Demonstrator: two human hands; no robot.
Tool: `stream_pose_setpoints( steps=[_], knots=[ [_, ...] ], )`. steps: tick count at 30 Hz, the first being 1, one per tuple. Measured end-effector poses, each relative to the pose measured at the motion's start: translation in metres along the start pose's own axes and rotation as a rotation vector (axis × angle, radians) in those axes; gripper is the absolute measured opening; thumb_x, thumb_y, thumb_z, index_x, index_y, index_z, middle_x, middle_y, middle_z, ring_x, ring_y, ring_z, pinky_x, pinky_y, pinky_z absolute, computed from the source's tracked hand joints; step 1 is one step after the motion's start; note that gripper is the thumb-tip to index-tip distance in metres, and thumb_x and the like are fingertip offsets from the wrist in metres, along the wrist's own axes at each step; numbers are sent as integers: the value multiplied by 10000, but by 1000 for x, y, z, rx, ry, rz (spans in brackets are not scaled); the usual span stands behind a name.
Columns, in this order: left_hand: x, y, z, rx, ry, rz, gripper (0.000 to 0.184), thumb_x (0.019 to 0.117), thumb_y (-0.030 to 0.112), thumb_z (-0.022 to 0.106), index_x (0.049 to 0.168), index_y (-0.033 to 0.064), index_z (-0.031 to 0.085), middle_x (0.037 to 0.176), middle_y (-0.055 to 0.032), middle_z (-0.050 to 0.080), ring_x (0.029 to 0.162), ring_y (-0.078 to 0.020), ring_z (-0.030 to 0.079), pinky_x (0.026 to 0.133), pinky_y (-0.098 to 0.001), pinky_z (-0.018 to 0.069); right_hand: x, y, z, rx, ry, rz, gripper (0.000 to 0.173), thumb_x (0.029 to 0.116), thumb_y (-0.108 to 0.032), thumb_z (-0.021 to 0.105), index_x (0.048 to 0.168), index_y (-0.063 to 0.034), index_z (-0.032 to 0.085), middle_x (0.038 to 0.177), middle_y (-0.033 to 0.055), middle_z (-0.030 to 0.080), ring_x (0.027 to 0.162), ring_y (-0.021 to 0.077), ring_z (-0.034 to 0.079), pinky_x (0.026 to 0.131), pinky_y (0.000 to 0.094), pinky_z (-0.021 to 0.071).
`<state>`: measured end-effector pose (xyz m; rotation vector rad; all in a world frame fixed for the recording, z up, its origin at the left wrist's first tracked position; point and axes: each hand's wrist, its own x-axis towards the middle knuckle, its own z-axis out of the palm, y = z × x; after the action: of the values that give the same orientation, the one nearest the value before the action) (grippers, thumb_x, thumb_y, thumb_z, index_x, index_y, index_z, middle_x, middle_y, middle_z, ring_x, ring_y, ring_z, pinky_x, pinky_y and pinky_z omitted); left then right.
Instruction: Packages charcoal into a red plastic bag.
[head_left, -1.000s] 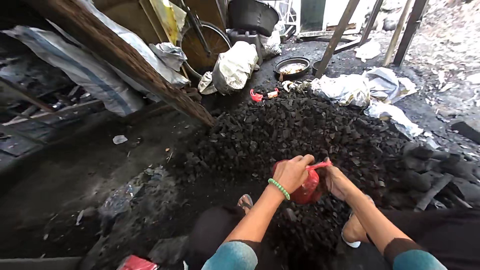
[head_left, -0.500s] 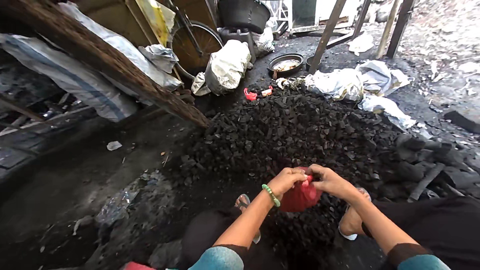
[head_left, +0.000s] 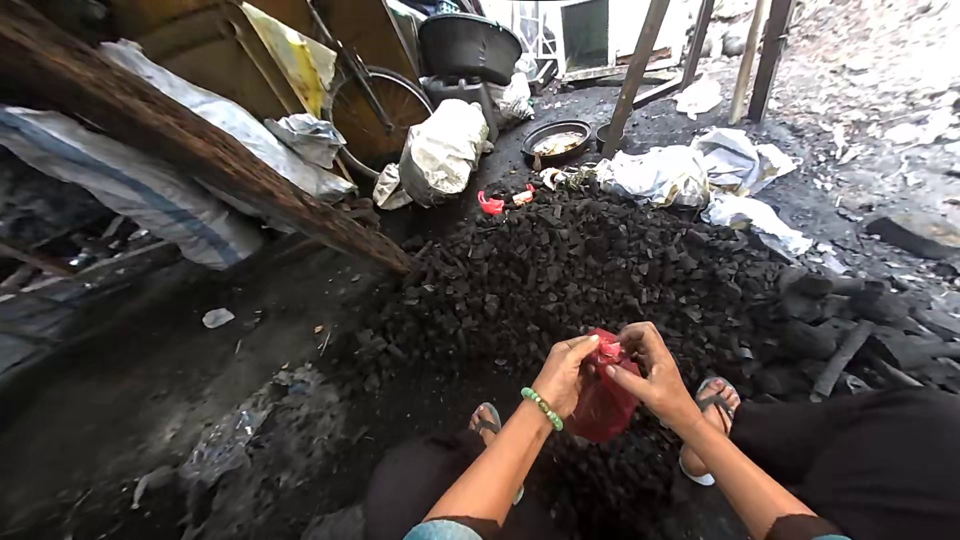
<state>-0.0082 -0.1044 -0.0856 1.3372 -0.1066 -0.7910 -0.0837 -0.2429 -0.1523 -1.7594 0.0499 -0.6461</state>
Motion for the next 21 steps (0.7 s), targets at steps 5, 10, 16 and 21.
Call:
stream_pose_setpoints(
  steps=[5,10,16,21],
  knots=[
    [2,-5,-8,309,33,36,221,1079,147,504,1003,4,655,803,-25,570,675,-86,521,636,-231,455,7,-9,-10,-278,-79,-121,133,867,-134,764,856,-21,694,1076,117,633,906,140,654,768,295,583],
    [3,-12,-7,325,73,14,200,1057,120,550,998,-32,665,824,-59,604,701,-106,547,683,-265,484,11,-22,-12,305,-154,431,105,925,-123,595,863,-76,665,1004,10,658,884,88,632,791,276,545],
    [0,-3,-11,119,49,-61,231,1079,176,507,1059,-1,655,821,-53,637,688,-111,603,641,-263,526,-2,-10,-6,11,-108,263,422,749,-289,844,992,-10,642,1060,92,604,957,173,596,823,384,521],
    [-11,3,-1,626,-110,4,309,1095,195,466,1089,-39,668,864,-74,591,728,-131,545,708,-292,478,10,-8,9,-151,115,55,266,980,-138,643,736,-34,652,760,15,586,694,66,552,655,233,475]
  ],
)
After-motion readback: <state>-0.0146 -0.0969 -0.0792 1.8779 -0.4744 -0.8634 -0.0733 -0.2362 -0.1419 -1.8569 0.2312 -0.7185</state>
